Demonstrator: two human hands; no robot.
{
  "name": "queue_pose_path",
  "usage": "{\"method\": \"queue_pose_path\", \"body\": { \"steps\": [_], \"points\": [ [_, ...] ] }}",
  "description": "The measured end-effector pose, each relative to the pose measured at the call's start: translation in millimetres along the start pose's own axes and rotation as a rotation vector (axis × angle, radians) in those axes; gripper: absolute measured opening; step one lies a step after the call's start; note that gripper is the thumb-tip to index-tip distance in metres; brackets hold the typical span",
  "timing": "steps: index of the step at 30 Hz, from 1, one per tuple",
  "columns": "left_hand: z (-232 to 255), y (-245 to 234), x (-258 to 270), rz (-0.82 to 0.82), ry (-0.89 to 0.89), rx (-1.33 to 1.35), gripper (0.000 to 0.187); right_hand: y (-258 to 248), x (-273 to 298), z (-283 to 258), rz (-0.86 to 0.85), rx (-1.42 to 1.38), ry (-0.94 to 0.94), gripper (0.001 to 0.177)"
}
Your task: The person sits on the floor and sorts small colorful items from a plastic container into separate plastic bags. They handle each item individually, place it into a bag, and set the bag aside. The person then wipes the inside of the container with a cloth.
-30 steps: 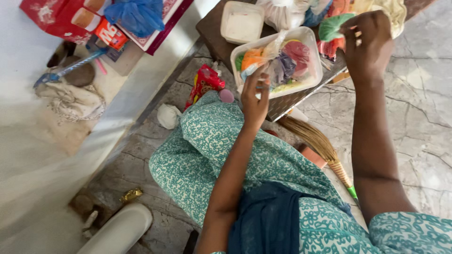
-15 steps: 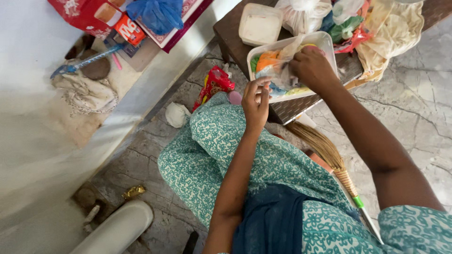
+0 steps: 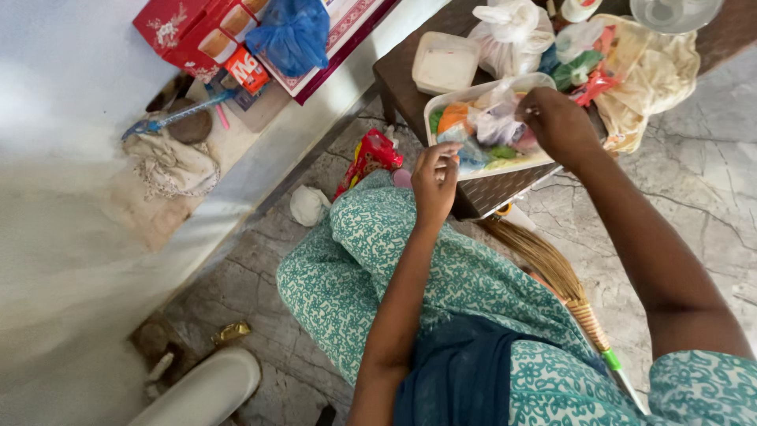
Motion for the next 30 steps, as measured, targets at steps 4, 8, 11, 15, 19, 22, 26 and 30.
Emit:
{"method": "queue_pose_path", "body": {
  "steps": [4,8,11,15,19,22,26,30],
  "points": [
    [1,27,-13,-0.153,-0.029,-0.068,0.048,-37,28,-13,0.070,-0.174,-0.022,0.010],
    [-1,54,-36,-0.209,0.142,-0.524,0.076,-48,30,-26,0.137,-0.202,-0.092,0.020],
    [-19,55,-52,-0.176,0.207,-0.586,0.081,-29,21,-38,0.183,-0.117,-0.109,0.029],
    [-58,52,-63,-0.241,0.143,-0.410,0.079,9,-1,-39,0.161,0.031,0.036,0.054],
    [-79,46,-59,-0.234,-0.030,-0.401,0.035,28,-11,-34,0.068,0.182,0.098,0.046],
    [-58,38,-64,-0.105,-0.073,-0.359,0.017,14,-9,-20,0.038,0.164,0.233,0.027],
    [1,25,-70,0.024,0.055,-0.238,0.023,-30,11,-19,0.217,0.173,0.078,0.021],
    [47,18,-79,0.039,0.002,-0.155,0.017,-61,25,-21,0.325,0.150,0.101,0.021]
  ]
}}
Point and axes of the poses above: each hand's wrist, its own x-axis away from the middle knuckle, its own y-axis out of the palm, z = x × y, the point moved 6 cm from there along -x, towards the middle knuckle, and after that the axes turned 3 degrees about -x, right-handed, at the moved point
